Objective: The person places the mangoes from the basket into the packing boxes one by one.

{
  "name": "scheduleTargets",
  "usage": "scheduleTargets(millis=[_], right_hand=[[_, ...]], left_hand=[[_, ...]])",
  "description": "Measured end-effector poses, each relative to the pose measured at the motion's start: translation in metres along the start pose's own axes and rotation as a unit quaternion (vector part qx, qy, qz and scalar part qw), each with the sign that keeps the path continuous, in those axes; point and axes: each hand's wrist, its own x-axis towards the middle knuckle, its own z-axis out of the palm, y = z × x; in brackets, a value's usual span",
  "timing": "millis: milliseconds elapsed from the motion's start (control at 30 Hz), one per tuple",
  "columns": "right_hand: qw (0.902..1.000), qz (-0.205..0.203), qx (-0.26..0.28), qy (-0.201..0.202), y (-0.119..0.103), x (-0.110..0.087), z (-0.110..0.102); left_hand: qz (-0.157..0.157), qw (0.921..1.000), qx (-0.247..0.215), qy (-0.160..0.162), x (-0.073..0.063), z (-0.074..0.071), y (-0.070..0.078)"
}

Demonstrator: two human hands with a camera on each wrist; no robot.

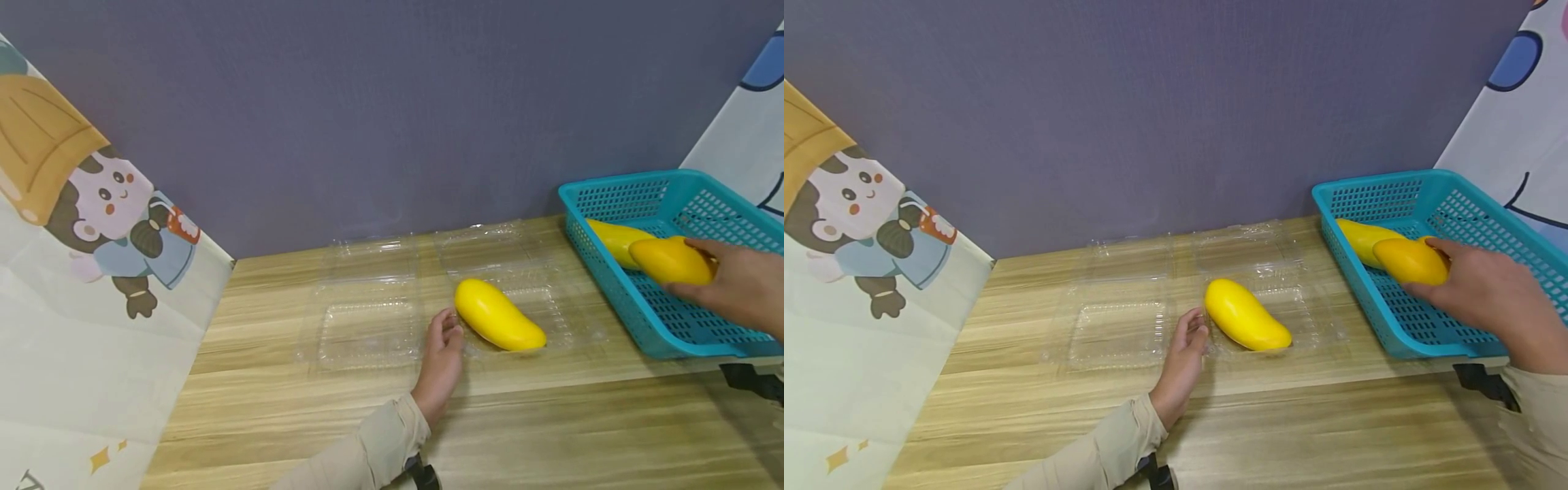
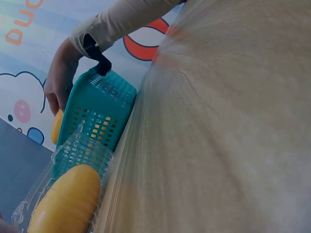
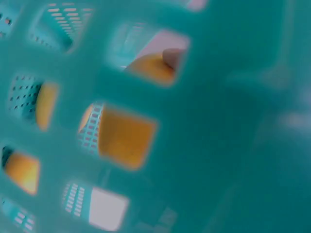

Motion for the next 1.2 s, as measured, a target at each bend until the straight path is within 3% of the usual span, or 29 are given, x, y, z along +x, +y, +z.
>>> scheduleTargets(millis=[333, 900, 1200], right_hand=[[0.9991, -0.017, 0.025, 0.029, -0.015, -0.004, -0.004], [0.999, -0.042, 0.01, -0.01, -0.036, -0.011, -0.011], [0.9982, -0.057, 0.012, 0.01, -0.048, -0.014, -0.01]], left_hand=[[0.004, 1.0, 0.001, 0.0, 0.001, 0.0, 0.0], [0.004, 1.0, 0.007, 0.001, 0.001, 0.0, -0.001], [0.005, 1.0, 0.002, 0.0, 0.001, 0.0, -0.002]])
